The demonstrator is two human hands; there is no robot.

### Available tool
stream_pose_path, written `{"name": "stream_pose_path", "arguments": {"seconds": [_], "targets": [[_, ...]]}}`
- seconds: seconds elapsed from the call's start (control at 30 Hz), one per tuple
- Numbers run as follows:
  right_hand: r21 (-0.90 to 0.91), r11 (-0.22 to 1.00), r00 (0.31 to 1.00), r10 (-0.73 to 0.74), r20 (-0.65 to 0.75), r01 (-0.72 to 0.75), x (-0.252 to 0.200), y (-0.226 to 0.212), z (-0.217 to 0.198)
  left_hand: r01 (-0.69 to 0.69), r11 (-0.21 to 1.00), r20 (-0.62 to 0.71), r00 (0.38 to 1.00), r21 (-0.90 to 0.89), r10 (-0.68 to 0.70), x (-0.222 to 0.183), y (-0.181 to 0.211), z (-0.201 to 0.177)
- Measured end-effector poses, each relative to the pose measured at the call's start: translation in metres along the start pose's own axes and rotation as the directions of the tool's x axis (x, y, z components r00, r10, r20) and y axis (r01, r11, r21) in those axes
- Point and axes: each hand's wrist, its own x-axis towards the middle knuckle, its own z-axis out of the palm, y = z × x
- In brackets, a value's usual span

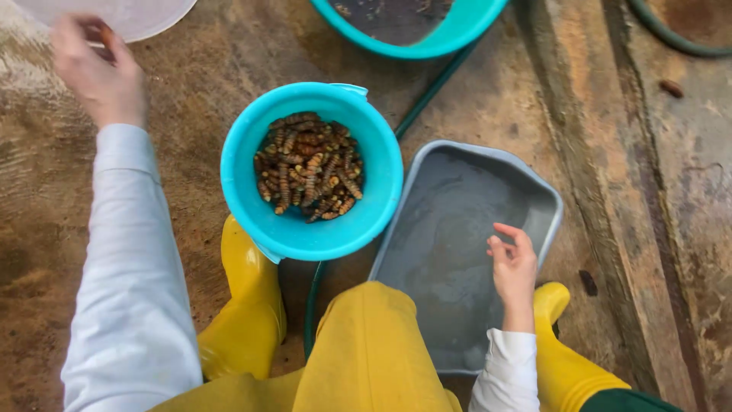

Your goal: Washing turmeric roots in a basin and bucket using water and manual scrubbing.

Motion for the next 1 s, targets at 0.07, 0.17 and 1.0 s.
{"name": "stream_pose_path", "arguments": {"seconds": [0.07,0.17,1.0], "targets": [[-0.092,0.996,1.0,0.007,-0.015,-0.008,-0.005,-0.005,-0.012,-0.106,0.961,-0.164,0.984,-0.257,0.064,0.031,0.047,-0.033],[-0.234,0.971,0.999,-0.047,-0.019,0.041,-0.011,0.005,-0.03,-0.341,0.84,-0.127,0.94,-0.422,0.317,0.041,0.138,-0.093],[-0.552,0.581,0.75,-0.164,0.641,0.599,0.01,0.085,0.112,0.142,0.989,0.842,0.538,-0.035,-0.048,-0.373,0.386,-0.004]]}}
